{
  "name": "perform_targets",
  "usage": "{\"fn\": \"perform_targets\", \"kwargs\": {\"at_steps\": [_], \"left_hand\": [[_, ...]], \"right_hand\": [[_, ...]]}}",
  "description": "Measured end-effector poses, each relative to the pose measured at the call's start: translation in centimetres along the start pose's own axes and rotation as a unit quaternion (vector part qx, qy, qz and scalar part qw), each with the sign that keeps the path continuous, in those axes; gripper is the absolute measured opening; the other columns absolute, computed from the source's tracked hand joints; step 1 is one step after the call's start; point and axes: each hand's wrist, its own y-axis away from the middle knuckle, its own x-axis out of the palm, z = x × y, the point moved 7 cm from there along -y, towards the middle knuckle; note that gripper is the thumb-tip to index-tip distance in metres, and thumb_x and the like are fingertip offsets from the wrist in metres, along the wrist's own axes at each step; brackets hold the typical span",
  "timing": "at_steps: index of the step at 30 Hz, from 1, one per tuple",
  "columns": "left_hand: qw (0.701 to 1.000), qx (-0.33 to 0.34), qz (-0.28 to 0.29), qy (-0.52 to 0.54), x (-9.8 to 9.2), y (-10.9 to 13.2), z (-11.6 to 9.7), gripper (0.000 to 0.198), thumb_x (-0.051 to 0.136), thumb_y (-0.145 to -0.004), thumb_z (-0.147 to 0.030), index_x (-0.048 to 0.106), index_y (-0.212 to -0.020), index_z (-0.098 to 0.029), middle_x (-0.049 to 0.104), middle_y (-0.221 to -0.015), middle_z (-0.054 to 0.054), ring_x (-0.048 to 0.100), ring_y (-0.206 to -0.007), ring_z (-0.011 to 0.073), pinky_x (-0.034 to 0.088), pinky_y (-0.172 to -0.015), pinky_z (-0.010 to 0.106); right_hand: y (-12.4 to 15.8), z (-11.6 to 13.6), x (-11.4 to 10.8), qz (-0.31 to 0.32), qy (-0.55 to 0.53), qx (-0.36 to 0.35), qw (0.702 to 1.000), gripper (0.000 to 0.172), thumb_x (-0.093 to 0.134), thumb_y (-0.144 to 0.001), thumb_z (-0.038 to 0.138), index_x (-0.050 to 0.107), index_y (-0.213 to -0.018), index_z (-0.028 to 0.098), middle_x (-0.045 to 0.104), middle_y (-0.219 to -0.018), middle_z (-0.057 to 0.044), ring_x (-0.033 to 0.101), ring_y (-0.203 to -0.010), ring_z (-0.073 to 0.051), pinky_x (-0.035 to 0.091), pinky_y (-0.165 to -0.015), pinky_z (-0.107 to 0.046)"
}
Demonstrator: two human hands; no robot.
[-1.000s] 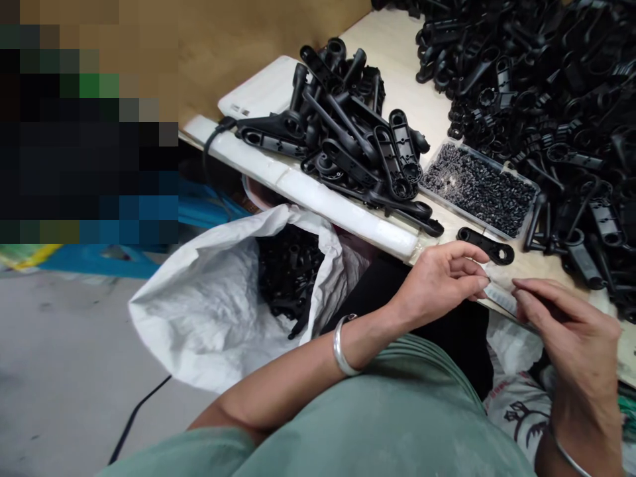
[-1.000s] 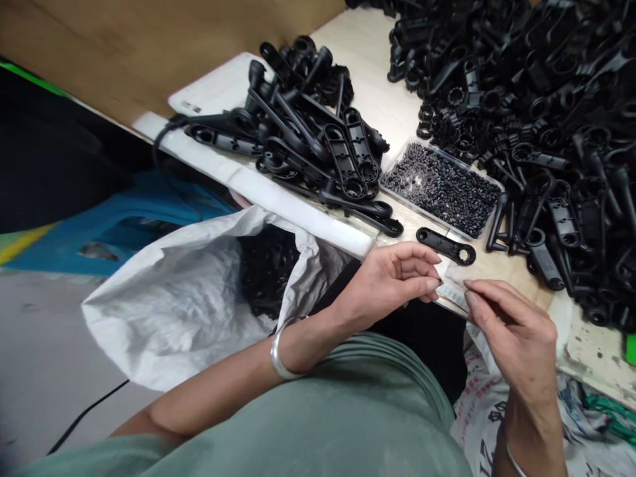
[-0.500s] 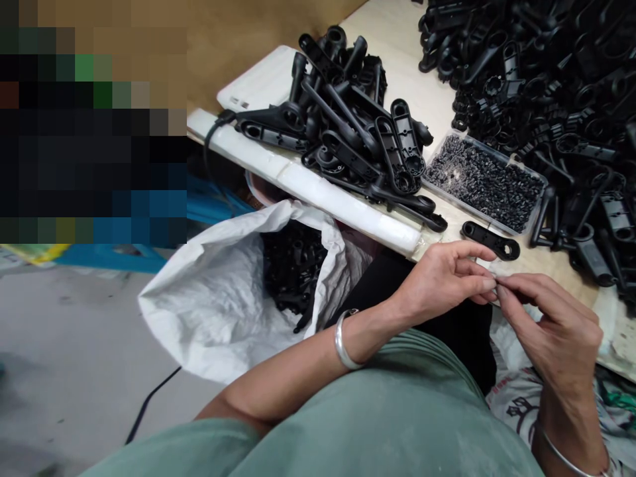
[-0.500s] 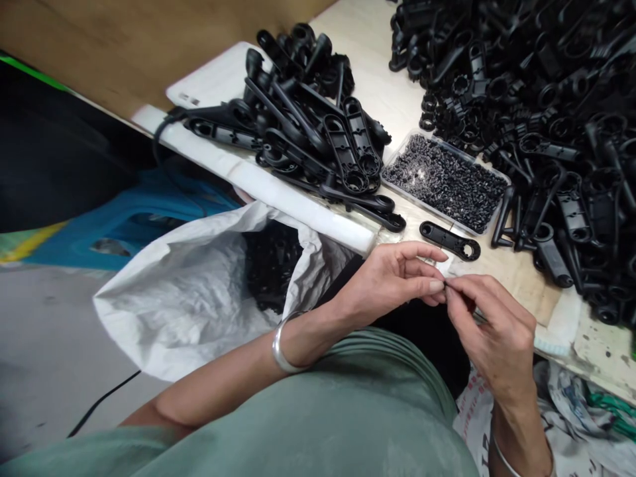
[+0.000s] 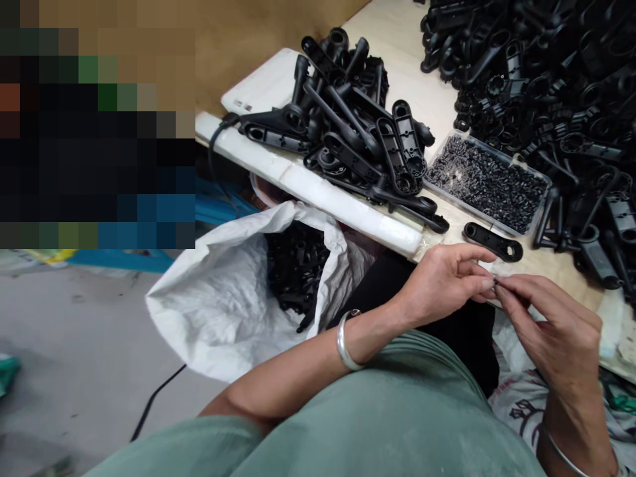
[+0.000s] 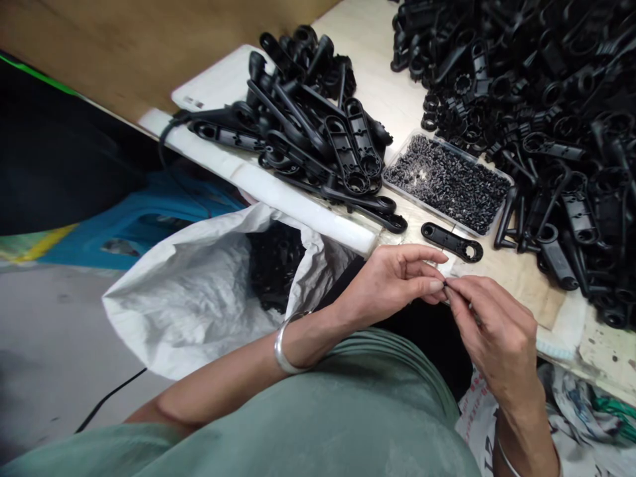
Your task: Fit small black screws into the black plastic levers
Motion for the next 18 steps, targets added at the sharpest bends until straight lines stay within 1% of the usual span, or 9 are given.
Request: {"fn": "perform_targets", "kwargs": {"at_steps": [4, 8, 13, 18], "left_hand": [[1.0, 0.012, -0.007, -0.024, -0.05, 0.12, -0.12, 0.027, 0.067, -0.076, -0.003, 0.069, -0.101, -0.011, 0.07, -0.07, 0.0, 0.07, -0.064, 0.0108, 0.06, -0.066, 0.021], [1.0, 0.014, 0.01, -0.009, 0.11, 0.25, -0.17, 0.032, 0.064, -0.075, 0.0, 0.069, -0.105, -0.011, 0.07, -0.072, -0.001, 0.07, -0.067, 0.0103, 0.062, -0.073, 0.024], [1.0, 0.008, 0.01, -0.011, 0.0, 0.19, -0.09, 0.036, 0.062, -0.074, 0.004, 0.068, -0.106, -0.011, 0.068, -0.07, -0.002, 0.068, -0.065, 0.0076, 0.059, -0.069, 0.018], [0.999, 0.024, 0.025, -0.011, 0.1, 0.09, -0.08, 0.035, 0.063, -0.076, 0.0, 0.068, -0.108, -0.012, 0.069, -0.074, -0.001, 0.069, -0.068, 0.0095, 0.06, -0.072, 0.022]], "right_hand": [[-0.18, 0.32, 0.12, 0.003, 0.025, -0.025, 0.999, 0.023, 0.064, -0.09, 0.009, 0.065, -0.107, 0.025, 0.075, -0.092, -0.003, 0.073, -0.077, -0.017, 0.06, -0.075, -0.03], [-0.37, 0.3, 0.26, 0.002, 0.029, -0.029, 0.999, 0.02, 0.064, -0.09, 0.01, 0.064, -0.104, 0.024, 0.075, -0.089, -0.002, 0.073, -0.076, -0.016, 0.06, -0.073, -0.029], [-0.19, 0.17, 0.56, 0.017, 0.03, -0.036, 0.999, 0.021, 0.062, -0.091, 0.009, 0.063, -0.106, 0.023, 0.076, -0.092, -0.003, 0.073, -0.078, -0.016, 0.059, -0.075, -0.028], [-0.25, 0.34, 0.43, 0.004, 0.052, -0.039, 0.998, 0.019, 0.063, -0.09, 0.007, 0.062, -0.102, 0.022, 0.075, -0.088, -0.003, 0.072, -0.076, -0.015, 0.058, -0.073, -0.027]]}}
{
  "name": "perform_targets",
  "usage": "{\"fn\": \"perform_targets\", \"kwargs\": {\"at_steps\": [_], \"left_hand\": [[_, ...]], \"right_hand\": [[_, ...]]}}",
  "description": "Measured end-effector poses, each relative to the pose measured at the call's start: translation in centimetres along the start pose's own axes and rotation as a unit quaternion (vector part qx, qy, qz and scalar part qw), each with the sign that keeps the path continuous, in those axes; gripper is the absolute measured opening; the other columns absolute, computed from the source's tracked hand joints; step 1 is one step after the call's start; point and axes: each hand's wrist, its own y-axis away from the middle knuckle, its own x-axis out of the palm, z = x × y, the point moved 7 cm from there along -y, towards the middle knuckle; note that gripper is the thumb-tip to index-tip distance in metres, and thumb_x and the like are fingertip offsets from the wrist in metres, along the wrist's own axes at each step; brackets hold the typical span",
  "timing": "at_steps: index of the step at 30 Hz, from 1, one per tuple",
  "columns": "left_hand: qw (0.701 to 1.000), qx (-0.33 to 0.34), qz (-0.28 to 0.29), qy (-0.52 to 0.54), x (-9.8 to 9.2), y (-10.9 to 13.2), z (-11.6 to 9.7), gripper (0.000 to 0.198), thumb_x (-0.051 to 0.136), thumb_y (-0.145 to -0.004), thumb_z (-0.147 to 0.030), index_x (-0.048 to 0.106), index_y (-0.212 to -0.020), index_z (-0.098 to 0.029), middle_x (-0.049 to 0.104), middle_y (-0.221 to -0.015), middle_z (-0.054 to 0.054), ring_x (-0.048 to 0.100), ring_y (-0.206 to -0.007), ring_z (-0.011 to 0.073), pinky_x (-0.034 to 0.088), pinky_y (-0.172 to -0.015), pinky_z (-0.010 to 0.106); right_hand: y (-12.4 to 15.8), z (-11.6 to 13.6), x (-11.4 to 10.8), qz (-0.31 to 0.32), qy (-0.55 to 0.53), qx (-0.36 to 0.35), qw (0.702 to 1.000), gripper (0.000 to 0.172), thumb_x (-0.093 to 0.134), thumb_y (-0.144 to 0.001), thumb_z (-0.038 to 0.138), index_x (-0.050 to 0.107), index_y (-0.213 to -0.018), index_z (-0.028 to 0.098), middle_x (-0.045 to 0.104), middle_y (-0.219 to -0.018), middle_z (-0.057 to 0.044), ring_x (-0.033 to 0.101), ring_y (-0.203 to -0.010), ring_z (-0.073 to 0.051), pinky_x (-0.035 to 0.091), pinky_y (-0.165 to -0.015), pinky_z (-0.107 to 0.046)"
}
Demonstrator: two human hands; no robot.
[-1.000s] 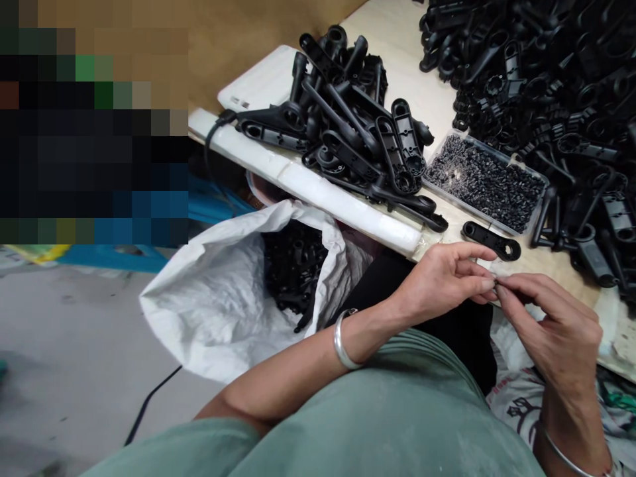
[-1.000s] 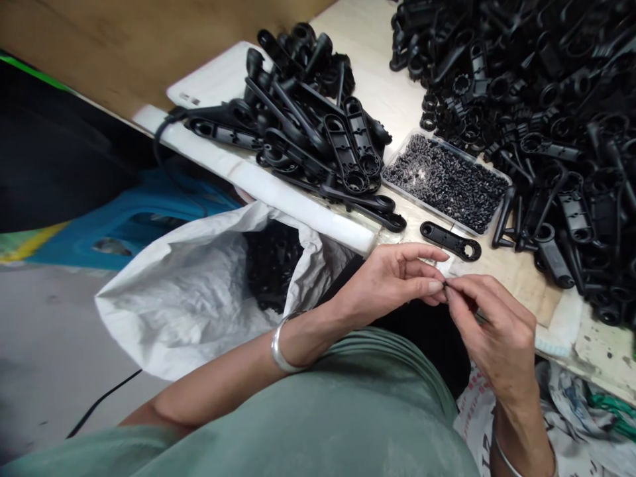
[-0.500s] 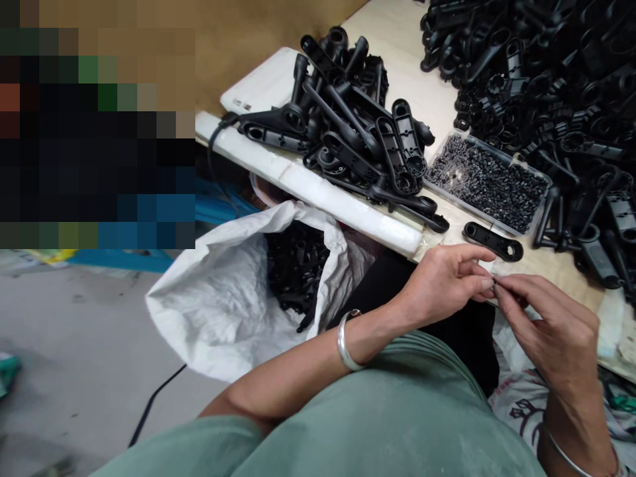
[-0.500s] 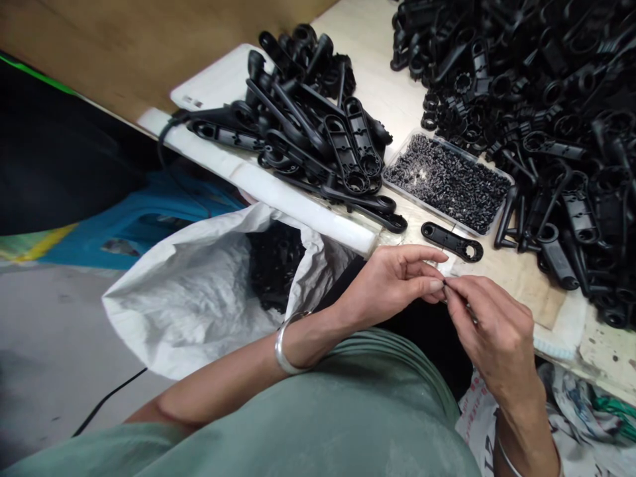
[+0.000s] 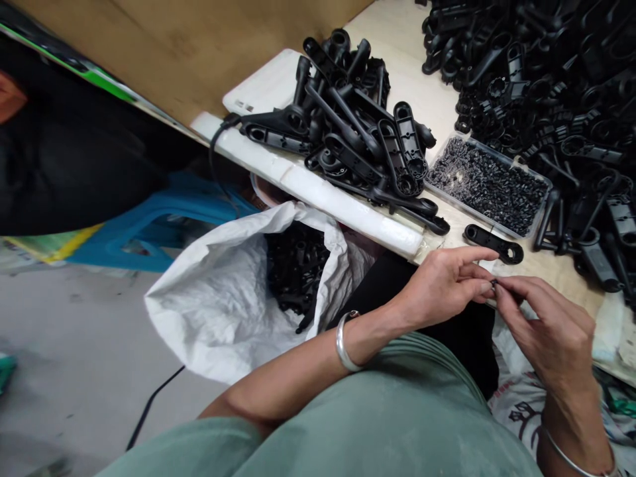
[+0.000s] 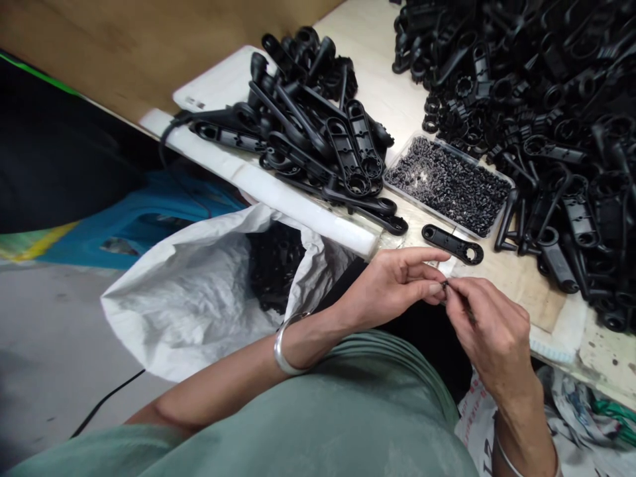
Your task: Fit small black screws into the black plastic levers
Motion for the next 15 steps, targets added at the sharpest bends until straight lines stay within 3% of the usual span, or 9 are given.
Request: {"fn": "perform_targets", "kwargs": {"at_steps": [7, 15], "left_hand": [[0.999, 0.009, 0.027, -0.04, -0.4, 0.1, 0.2, 0.037, 0.065, -0.078, -0.004, 0.067, -0.115, -0.011, 0.072, -0.082, 0.002, 0.069, -0.075, 0.0115, 0.057, -0.072, 0.023], [0.999, 0.002, 0.037, 0.004, -0.5, -0.3, 0.8, 0.028, 0.064, -0.081, -0.004, 0.068, -0.108, -0.011, 0.076, -0.092, 0.006, 0.074, -0.085, 0.0142, 0.06, -0.075, 0.023]], "right_hand": [[-0.1, 0.0, 0.2, -0.03, -0.01, -0.001, 0.999, 0.014, 0.063, -0.091, 0.008, 0.063, -0.097, 0.02, 0.074, -0.084, -0.001, 0.072, -0.072, -0.012, 0.058, -0.071, -0.022], [0.2, -1.4, 0.0, -0.051, -0.042, 0.091, 0.994, 0.008, 0.064, -0.089, 0.014, 0.067, -0.087, 0.021, 0.075, -0.079, 0.001, 0.07, -0.064, -0.013, 0.059, -0.065, -0.024]]}}
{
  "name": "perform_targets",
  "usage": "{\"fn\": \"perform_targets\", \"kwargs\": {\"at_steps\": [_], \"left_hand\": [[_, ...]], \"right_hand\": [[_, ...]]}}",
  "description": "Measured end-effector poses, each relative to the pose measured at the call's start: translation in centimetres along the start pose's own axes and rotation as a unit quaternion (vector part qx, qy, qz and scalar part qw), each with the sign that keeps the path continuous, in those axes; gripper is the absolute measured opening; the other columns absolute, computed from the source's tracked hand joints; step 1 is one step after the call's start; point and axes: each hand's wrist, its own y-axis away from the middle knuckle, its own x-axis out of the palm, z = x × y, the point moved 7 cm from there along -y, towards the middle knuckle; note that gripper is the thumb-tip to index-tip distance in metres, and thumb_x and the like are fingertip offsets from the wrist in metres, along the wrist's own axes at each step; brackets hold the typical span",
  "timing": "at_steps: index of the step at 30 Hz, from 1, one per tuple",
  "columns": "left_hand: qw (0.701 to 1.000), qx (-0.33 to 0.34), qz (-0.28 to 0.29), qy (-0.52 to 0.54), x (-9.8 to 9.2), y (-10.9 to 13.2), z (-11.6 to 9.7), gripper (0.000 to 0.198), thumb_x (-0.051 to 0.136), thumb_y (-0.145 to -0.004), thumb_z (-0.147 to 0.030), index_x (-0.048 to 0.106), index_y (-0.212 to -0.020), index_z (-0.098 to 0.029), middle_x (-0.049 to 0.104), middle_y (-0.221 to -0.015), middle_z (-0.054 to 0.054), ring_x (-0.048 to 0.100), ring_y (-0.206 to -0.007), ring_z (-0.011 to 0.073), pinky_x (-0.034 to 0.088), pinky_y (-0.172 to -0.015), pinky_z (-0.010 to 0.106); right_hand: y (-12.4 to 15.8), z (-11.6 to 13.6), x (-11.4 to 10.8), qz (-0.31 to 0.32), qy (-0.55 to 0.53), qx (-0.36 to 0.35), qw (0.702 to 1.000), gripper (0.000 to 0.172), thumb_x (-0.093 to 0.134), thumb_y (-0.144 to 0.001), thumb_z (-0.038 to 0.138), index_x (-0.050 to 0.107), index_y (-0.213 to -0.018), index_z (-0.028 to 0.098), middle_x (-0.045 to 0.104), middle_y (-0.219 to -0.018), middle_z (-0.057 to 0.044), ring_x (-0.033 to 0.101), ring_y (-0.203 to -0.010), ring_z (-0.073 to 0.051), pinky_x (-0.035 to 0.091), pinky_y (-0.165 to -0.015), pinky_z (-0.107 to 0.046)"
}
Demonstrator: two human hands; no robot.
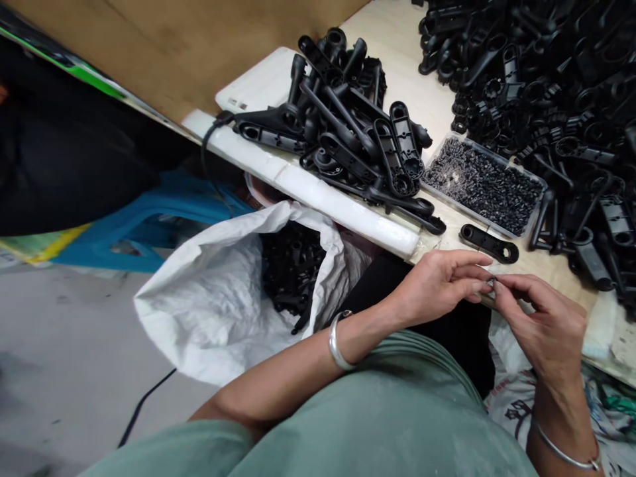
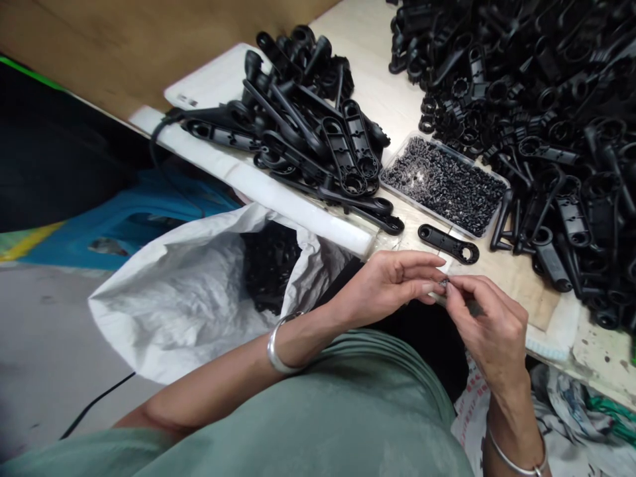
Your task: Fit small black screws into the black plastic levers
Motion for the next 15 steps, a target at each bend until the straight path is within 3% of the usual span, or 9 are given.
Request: {"fn": "perform_targets", "kwargs": {"at_steps": [4, 6, 7, 8, 9, 11, 13, 15], "left_hand": [[0.997, 0.037, 0.011, -0.06, 0.0, 0.1, -0.1, 0.028, 0.062, -0.086, -0.008, 0.066, -0.114, -0.01, 0.076, -0.1, 0.01, 0.076, -0.091, 0.0182, 0.062, -0.076, 0.026], [0.982, 0.101, 0.003, -0.157, -0.1, 0.5, -0.9, 0.027, 0.06, -0.089, -0.009, 0.065, -0.116, -0.01, 0.076, -0.102, 0.011, 0.076, -0.091, 0.0191, 0.062, -0.074, 0.027], [0.961, 0.154, -0.013, -0.228, -0.1, 0.8, -1.8, 0.026, 0.058, -0.09, -0.009, 0.065, -0.115, -0.01, 0.076, -0.103, 0.011, 0.076, -0.092, 0.0188, 0.062, -0.075, 0.026], [0.924, 0.218, -0.034, -0.311, 0.1, 1.2, -2.8, 0.024, 0.057, -0.092, -0.009, 0.065, -0.115, -0.011, 0.076, -0.104, 0.011, 0.075, -0.094, 0.018, 0.062, -0.078, 0.027], [0.869, 0.288, -0.056, -0.398, 0.6, 1.8, -4.0, 0.021, 0.055, -0.094, -0.01, 0.065, -0.113, -0.011, 0.076, -0.105, 0.01, 0.074, -0.097, 0.0172, 0.061, -0.082, 0.027], [0.72, 0.4, -0.085, -0.56, 2.2, 2.8, -5.8, 0.02, 0.048, -0.1, -0.012, 0.066, -0.11, -0.012, 0.075, -0.109, 0.009, 0.071, -0.103, 0.0174, 0.057, -0.09, 0.03], [0.582, 0.427, -0.086, -0.687, 3.6, 2.5, -6.3, 0.026, 0.04, -0.104, -0.014, 0.065, -0.112, -0.011, 0.073, -0.114, 0.011, 0.068, -0.108, 0.0201, 0.054, -0.09, 0.033], [0.5, 0.387, -0.073, -0.771, 4.2, 1.2, -6.2, 0.029, 0.037, -0.105, -0.014, 0.062, -0.118, -0.01, 0.072, -0.117, 0.012, 0.066, -0.109, 0.0225, 0.05, -0.085, 0.034]], "right_hand": [[0.2, -0.8, -0.1, -0.008, -0.025, 0.045, 0.999, 0.004, 0.068, -0.088, 0.019, 0.069, -0.085, 0.021, 0.075, -0.077, 0.002, 0.07, -0.062, -0.013, 0.059, -0.064, -0.024], [0.4, -1.4, -0.1, -0.009, -0.039, 0.072, 0.997, 0.004, 0.068, -0.088, 0.022, 0.07, -0.085, 0.021, 0.075, -0.076, 0.001, 0.069, -0.061, -0.013, 0.058, -0.062, -0.025], [0.5, -1.7, -0.1, -0.009, -0.044, 0.083, 0.995, 0.005, 0.068, -0.088, 0.024, 0.071, -0.085, 0.022, 0.075, -0.075, 0.001, 0.068, -0.059, -0.013, 0.058, -0.061, -0.025], [0.6, -1.9, -0.1, -0.012, -0.048, 0.093, 0.994, 0.006, 0.068, -0.088, 0.025, 0.072, -0.084, 0.022, 0.075, -0.075, 0.001, 0.068, -0.058, -0.013, 0.058, -0.06, -0.025], [0.8, -2.2, -0.1, -0.015, -0.05, 0.102, 0.993, 0.007, 0.068, -0.088, 0.026, 0.072, -0.084, 0.022, 0.074, -0.074, 0.001, 0.067, -0.057, -0.013, 0.057, -0.059, -0.025], [1.0, -2.6, -0.3, -0.023, -0.044, 0.111, 0.993, 0.007, 0.069, -0.088, 0.026, 0.072, -0.084, 0.022, 0.074, -0.074, 0.001, 0.067, -0.058, -0.013, 0.057, -0.061, -0.025], [1.2, -2.9, -0.5, -0.032, -0.03, 0.114, 0.993, 0.005, 0.07, -0.087, 0.026, 0.073, -0.086, 0.022, 0.075, -0.077, 0.001, 0.069, -0.062, -0.014, 0.057, -0.064, -0.026], [1.5, -3.1, -0.8, -0.04, -0.014, 0.114, 0.993, 0.004, 0.07, -0.087, 0.025, 0.073, -0.086, 0.023, 0.075, -0.078, 0.001, 0.069, -0.064, -0.014, 0.057, -0.068, -0.026]]}}
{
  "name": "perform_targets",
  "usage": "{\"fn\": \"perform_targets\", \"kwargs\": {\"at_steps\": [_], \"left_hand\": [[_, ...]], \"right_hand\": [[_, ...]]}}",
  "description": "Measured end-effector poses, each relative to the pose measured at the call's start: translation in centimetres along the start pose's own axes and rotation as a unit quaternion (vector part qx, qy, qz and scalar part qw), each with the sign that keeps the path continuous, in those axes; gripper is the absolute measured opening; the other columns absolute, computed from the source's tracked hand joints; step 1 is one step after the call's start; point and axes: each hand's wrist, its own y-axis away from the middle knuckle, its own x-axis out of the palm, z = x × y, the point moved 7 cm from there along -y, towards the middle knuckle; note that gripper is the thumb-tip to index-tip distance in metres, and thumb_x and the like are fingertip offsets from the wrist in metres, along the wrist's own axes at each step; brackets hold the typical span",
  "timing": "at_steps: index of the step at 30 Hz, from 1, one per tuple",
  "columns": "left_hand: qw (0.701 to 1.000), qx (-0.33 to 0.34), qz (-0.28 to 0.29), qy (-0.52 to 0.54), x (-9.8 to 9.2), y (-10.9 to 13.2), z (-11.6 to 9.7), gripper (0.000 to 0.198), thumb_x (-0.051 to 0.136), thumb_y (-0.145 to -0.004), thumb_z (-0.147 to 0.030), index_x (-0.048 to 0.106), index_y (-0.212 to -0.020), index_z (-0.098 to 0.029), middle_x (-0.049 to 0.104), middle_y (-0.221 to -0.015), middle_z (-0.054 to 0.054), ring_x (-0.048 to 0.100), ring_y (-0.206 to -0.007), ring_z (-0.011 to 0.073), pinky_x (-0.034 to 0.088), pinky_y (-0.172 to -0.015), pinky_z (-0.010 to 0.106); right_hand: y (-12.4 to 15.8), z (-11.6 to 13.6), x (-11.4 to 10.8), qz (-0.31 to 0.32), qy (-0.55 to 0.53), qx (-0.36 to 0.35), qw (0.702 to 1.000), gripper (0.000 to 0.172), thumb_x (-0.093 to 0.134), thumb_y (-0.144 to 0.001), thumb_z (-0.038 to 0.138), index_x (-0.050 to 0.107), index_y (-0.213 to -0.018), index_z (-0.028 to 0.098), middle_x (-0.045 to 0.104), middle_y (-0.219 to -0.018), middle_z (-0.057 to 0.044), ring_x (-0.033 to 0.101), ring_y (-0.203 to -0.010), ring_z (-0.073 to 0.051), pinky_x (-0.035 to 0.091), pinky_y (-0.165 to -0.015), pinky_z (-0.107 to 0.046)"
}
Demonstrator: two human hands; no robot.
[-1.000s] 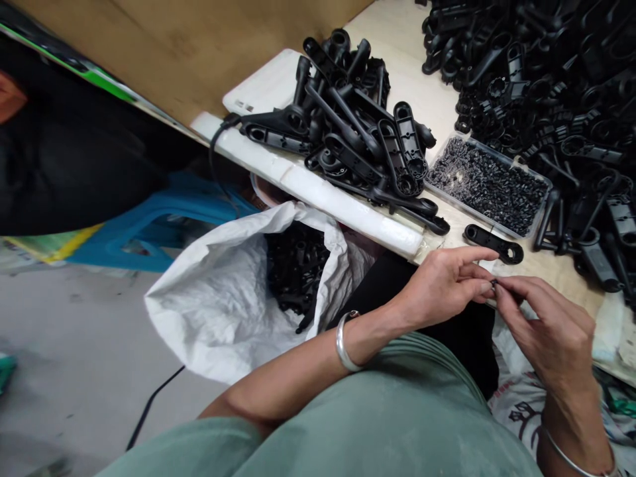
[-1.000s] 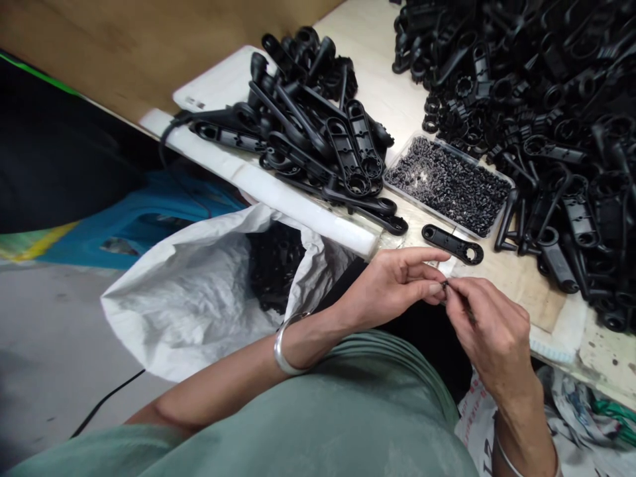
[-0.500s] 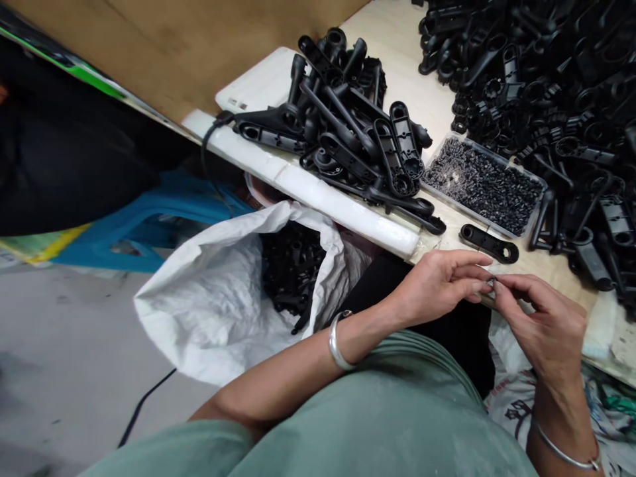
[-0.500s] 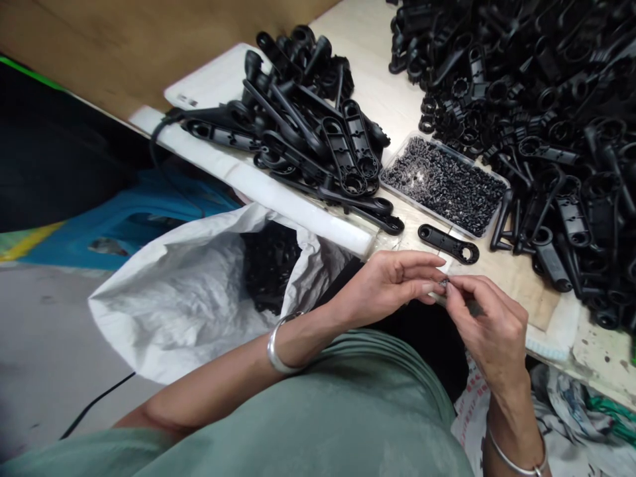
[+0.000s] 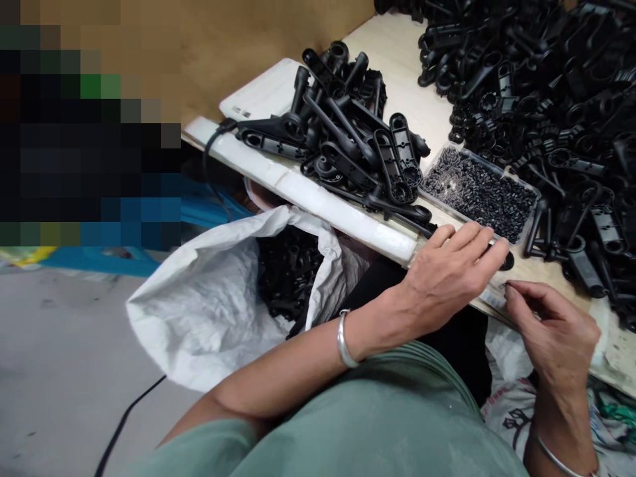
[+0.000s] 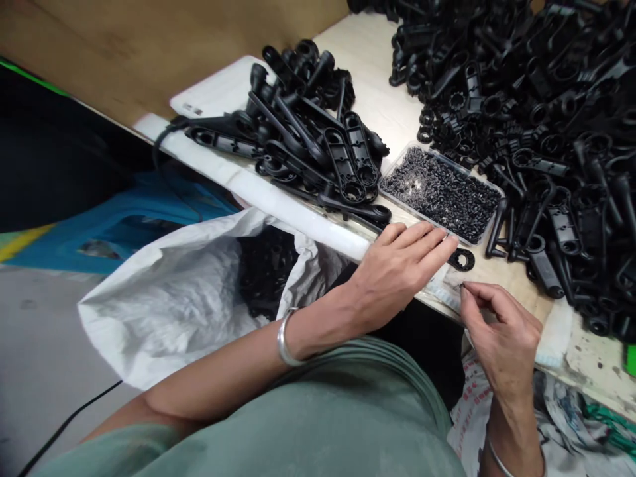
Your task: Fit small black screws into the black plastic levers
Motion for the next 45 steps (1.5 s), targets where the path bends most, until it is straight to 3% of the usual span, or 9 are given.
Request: {"fn": "perform_targets", "kwargs": {"at_steps": [2, 5, 11, 16, 20, 28, 32, 38, 45], "left_hand": [[0.998, 0.004, 0.055, -0.042, 1.0, -0.6, 0.2, 0.03, 0.036, -0.105, -0.013, 0.059, -0.124, -0.009, 0.072, -0.113, 0.012, 0.065, -0.106, 0.0222, 0.045, -0.081, 0.034], [0.996, 0.008, 0.075, -0.042, 1.5, -0.4, 0.1, 0.029, 0.036, -0.105, -0.014, 0.058, -0.124, -0.009, 0.072, -0.098, 0.008, 0.064, -0.093, 0.0204, 0.041, -0.08, 0.034], [0.999, -0.001, 0.049, 0.01, 0.3, 1.6, -1.1, 0.03, 0.033, -0.106, -0.017, 0.06, -0.119, -0.01, 0.071, -0.095, 0.006, 0.061, -0.09, 0.019, 0.041, -0.081, 0.033], [0.992, -0.049, 0.061, 0.103, 1.5, 2.4, -0.8, 0.024, 0.045, -0.103, -0.017, 0.058, -0.123, -0.013, 0.069, -0.113, 0.008, 0.061, -0.101, 0.0189, 0.047, -0.085, 0.032], [0.98, -0.078, 0.032, 0.179, 2.2, 2.6, -0.1, 0.023, 0.055, -0.098, -0.015, 0.059, -0.12, -0.014, 0.071, -0.109, 0.008, 0.064, -0.099, 0.0181, 0.05, -0.087, 0.032], [0.969, -0.093, -0.017, 0.226, 2.7, 3.1, -0.1, 0.019, 0.061, -0.095, -0.015, 0.062, -0.114, -0.014, 0.074, -0.104, 0.006, 0.068, -0.096, 0.0152, 0.054, -0.089, 0.031], [0.967, -0.105, -0.026, 0.231, 2.5, 3.3, 0.1, 0.02, 0.061, -0.094, -0.014, 0.063, -0.114, -0.015, 0.075, -0.104, 0.006, 0.068, -0.094, 0.0144, 0.055, -0.089, 0.031], [0.965, -0.11, -0.113, 0.212, 0.9, 2.8, 1.2, 0.017, 0.055, -0.098, -0.014, 0.062, -0.113, -0.012, 0.074, -0.104, 0.008, 0.068, -0.098, 0.0148, 0.054, -0.091, 0.029], [0.992, -0.078, -0.085, 0.047, 1.0, 1.8, 0.2, 0.025, 0.04, -0.103, -0.014, 0.065, -0.105, -0.015, 0.072, -0.111, 0.009, 0.062, -0.105, 0.0186, 0.048, -0.091, 0.033]], "right_hand": [[0.1, -0.2, -0.3, -0.008, 0.011, 0.003, 1.0, 0.003, 0.071, -0.087, 0.025, 0.073, -0.086, 0.023, 0.075, -0.078, 0.002, 0.069, -0.063, -0.013, 0.057, -0.069, -0.026], [0.3, -0.5, -0.9, -0.019, 0.027, 0.007, 0.999, 0.004, 0.071, -0.087, 0.025, 0.073, -0.086, 0.022, 0.075, -0.077, 0.002, 0.068, -0.061, -0.013, 0.056, -0.067, -0.027], [0.1, -0.4, -1.7, -0.031, 0.047, -0.003, 0.998, 0.004, 0.07, -0.087, 0.025, 0.073, -0.087, 0.023, 0.075, -0.078, 0.002, 0.069, -0.064, -0.014, 0.056, -0.069, -0.027], [0.0, 0.2, -1.6, -0.027, 0.065, -0.031, 0.997, 0.003, 0.069, -0.088, 0.023, 0.072, -0.087, 0.022, 0.074, -0.076, 0.002, 0.069, -0.063, -0.014, 0.056, -0.068, -0.026], [0.1, 0.7, -1.2, -0.013, 0.076, -0.047, 0.996, 0.004, 0.068, -0.088, 0.023, 0.071, -0.086, 0.023, 0.075, -0.077, 0.002, 0.069, -0.063, -0.014, 0.058, -0.069, -0.026], [0.1, 1.0, -0.5, 0.012, 0.068, -0.037, 0.997, 0.006, 0.066, -0.089, 0.025, 0.072, -0.088, 0.024, 0.075, -0.08, -0.001, 0.07, -0.067, -0.017, 0.058, -0.068, -0.03], [0.1, -0.2, -1.3, -0.001, 0.078, 0.009, 0.997, 0.01, 0.067, -0.089, 0.03, 0.074, -0.085, 0.024, 0.074, -0.076, 0.001, 0.069, -0.065, -0.016, 0.056, -0.068, -0.029], [0.3, -1.7, -1.6, -0.024, 0.063, 0.065, 0.996, 0.016, 0.069, -0.087, 0.036, 0.076, -0.086, 0.022, 0.075, -0.077, 0.0, 0.068, -0.064, -0.015, 0.056, -0.067, -0.028], [0.4, -2.1, -1.1, -0.023, 0.046, 0.073, 0.996, 0.017, 0.068, -0.087, 0.037, 0.076, -0.084, 0.022, 0.075, -0.076, -0.001, 0.067, -0.063, -0.016, 0.055, -0.064, -0.029]]}}
